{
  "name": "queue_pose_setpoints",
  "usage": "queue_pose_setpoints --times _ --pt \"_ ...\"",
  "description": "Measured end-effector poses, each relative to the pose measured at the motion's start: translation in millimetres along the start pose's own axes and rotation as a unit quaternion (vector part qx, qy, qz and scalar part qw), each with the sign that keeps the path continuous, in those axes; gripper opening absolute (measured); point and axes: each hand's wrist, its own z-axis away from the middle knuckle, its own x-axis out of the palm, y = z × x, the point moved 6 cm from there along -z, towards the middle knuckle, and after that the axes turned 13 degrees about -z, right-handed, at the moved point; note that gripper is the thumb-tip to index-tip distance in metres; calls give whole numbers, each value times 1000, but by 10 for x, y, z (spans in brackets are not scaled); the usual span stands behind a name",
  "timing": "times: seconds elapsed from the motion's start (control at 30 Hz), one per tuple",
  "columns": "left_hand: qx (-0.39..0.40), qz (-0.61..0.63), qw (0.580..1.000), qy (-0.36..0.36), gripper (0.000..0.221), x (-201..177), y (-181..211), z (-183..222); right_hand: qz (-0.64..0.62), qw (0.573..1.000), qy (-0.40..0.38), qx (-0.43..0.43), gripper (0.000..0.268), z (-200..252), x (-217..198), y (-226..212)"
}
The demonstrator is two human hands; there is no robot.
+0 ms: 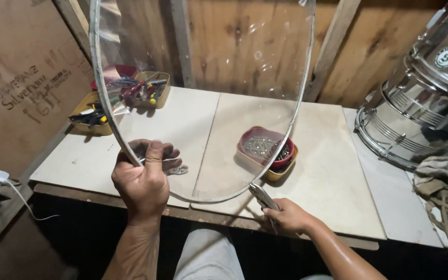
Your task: Repairing a drum head by using pliers to manipulate the metal rim
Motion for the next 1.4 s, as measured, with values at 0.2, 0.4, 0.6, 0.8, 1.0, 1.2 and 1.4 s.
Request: queue_pose_setpoints --times 0.2,0.4,0.6,0.8,1.0,1.2,1.4 --pt "-2 -7 1000 9 15 -84 24 10 73 997 -34 1 25 34 -114 -90" --pt "16 8 1000 5 13 -120 3 -23 78 996 -36 18 25 63 -148 -118" --pt "6 0 1000 17 14 -125 -10 -62 88 995 -39 25 23 76 -130 -254" --pt "-1 -3 1000 21 14 -154 -53 -103 69 997 -34 0 24 26 -104 -252" --pt "-11 -6 1000 27 14 -185 -195 -188 66 997 -27 -4 21 -95 -91 -65" --pt "-28 -4 999 37 14 -149 -148 -205 66 997 -33 21 22 -23 -87 -147" --pt "0 -30 999 31 16 -144 -85 -191 74 997 -26 16 20 -19 -71 -140"
